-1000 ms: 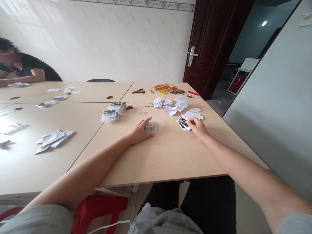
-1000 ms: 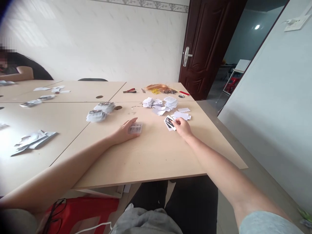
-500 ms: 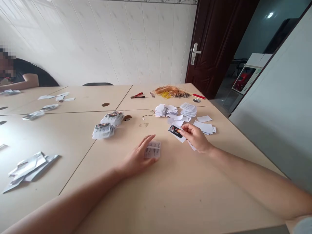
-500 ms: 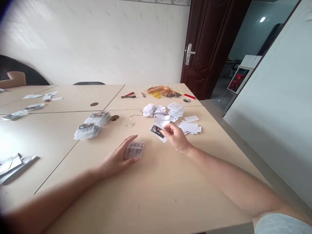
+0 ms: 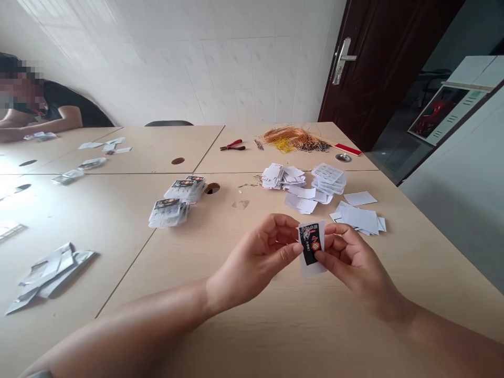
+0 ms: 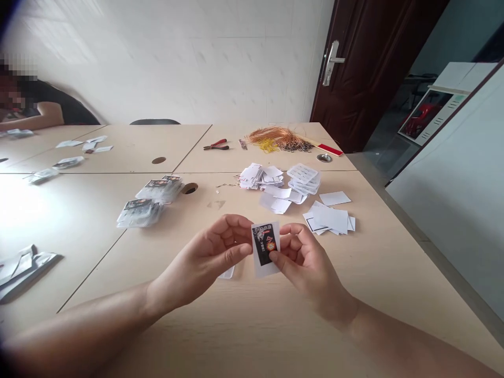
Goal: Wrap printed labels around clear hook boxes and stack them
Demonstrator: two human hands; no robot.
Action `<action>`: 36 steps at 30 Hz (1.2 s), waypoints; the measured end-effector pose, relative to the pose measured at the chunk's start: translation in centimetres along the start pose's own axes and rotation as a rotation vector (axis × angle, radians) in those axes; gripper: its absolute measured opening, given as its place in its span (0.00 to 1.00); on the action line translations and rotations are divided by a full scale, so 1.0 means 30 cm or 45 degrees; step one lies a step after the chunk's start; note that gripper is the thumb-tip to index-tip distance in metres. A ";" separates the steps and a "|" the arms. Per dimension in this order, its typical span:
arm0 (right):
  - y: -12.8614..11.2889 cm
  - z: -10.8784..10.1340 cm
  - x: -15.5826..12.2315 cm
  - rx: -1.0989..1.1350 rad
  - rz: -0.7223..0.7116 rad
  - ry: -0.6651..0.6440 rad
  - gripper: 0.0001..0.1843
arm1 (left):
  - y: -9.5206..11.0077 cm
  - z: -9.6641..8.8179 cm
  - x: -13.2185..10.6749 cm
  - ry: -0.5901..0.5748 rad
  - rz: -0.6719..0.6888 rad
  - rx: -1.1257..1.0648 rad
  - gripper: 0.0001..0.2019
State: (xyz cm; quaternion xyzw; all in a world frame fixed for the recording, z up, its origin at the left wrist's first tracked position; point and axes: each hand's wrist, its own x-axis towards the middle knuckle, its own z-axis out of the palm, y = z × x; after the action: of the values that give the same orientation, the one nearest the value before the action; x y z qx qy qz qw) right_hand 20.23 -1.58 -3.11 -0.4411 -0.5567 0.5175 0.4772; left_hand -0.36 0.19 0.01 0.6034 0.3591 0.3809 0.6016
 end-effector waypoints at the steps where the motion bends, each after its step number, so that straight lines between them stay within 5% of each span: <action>1: -0.004 0.005 -0.011 0.012 0.007 -0.020 0.17 | 0.008 0.013 0.006 0.011 -0.004 -0.105 0.11; 4: -0.021 0.008 -0.049 -0.002 -0.037 -0.053 0.18 | 0.023 0.025 -0.004 0.047 -0.034 -0.252 0.11; 10: -0.080 0.005 -0.094 -0.288 -0.435 -0.014 0.18 | 0.049 0.013 -0.072 0.056 -0.038 -0.212 0.13; 19: -0.158 0.058 -0.096 -0.185 -0.160 0.100 0.09 | 0.036 0.012 -0.119 0.188 0.319 0.339 0.10; 24: -0.172 0.065 -0.101 -0.251 -0.267 0.098 0.08 | 0.036 0.019 -0.136 0.187 0.442 0.559 0.10; 31: -0.160 0.045 -0.122 -0.438 -0.521 0.049 0.08 | 0.084 0.042 -0.134 -0.018 0.167 0.116 0.03; 36: -0.160 0.049 -0.136 -0.369 -0.456 0.062 0.06 | 0.093 0.036 -0.132 -0.083 -0.039 -0.236 0.08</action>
State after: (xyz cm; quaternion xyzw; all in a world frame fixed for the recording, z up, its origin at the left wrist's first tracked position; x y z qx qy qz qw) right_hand 19.44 -6.20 1.37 -0.4114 -0.6831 0.3284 0.5063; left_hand -1.27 -3.89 2.72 0.5517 0.3116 0.3832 0.6720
